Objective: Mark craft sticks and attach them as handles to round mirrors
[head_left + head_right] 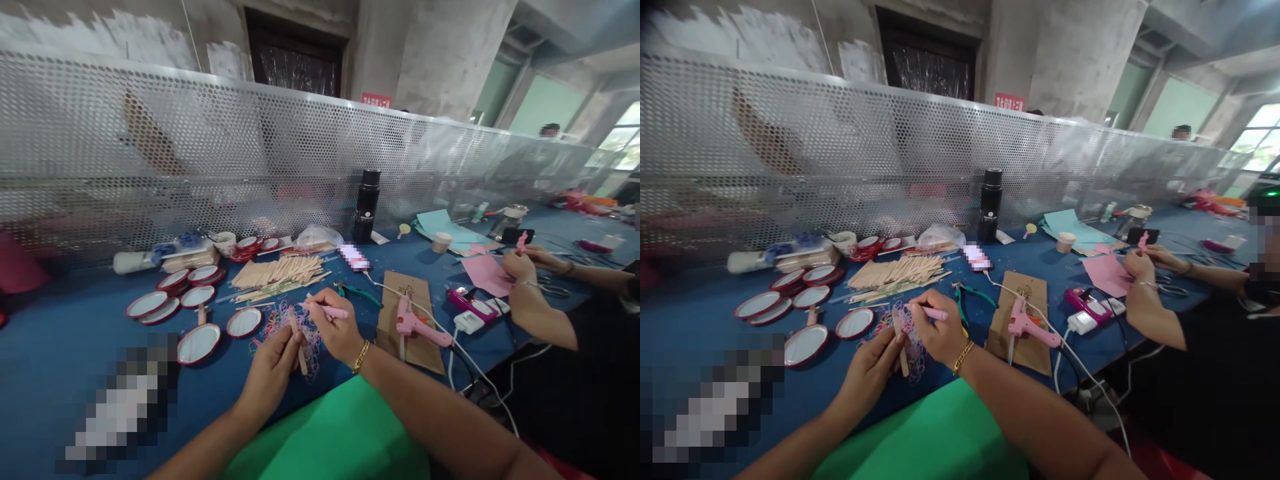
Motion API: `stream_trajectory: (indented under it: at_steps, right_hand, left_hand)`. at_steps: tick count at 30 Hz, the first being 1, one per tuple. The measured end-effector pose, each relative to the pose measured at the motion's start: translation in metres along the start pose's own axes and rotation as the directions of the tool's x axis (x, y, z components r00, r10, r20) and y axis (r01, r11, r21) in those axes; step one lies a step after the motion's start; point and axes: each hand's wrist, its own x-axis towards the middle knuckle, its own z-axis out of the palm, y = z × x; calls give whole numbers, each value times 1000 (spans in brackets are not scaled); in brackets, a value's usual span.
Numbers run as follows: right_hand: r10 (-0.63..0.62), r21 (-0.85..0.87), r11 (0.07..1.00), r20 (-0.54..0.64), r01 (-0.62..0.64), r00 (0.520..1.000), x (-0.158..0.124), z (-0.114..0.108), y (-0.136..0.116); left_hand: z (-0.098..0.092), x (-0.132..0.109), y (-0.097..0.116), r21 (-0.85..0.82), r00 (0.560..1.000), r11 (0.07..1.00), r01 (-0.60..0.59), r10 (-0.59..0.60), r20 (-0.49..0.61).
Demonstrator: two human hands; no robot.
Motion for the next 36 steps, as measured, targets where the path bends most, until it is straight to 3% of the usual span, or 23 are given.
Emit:
stream_trajectory:
  at_steps: [6,14,36]
  right_hand:
    - [5,-16,1000,-36,-6,999,-1,-2,-7]
    - [-89,-40,995,-44,88,995,-1,-3,-4]
    - [-116,-152,982,-1,114,993,-6,0,-1]
  left_hand:
    - [0,1,1,11,1000,1000,-6,6,3]
    - [0,3,-4,-29,1000,999,16,-16,13]
    - [0,3,-22,-30,998,999,21,-19,66]
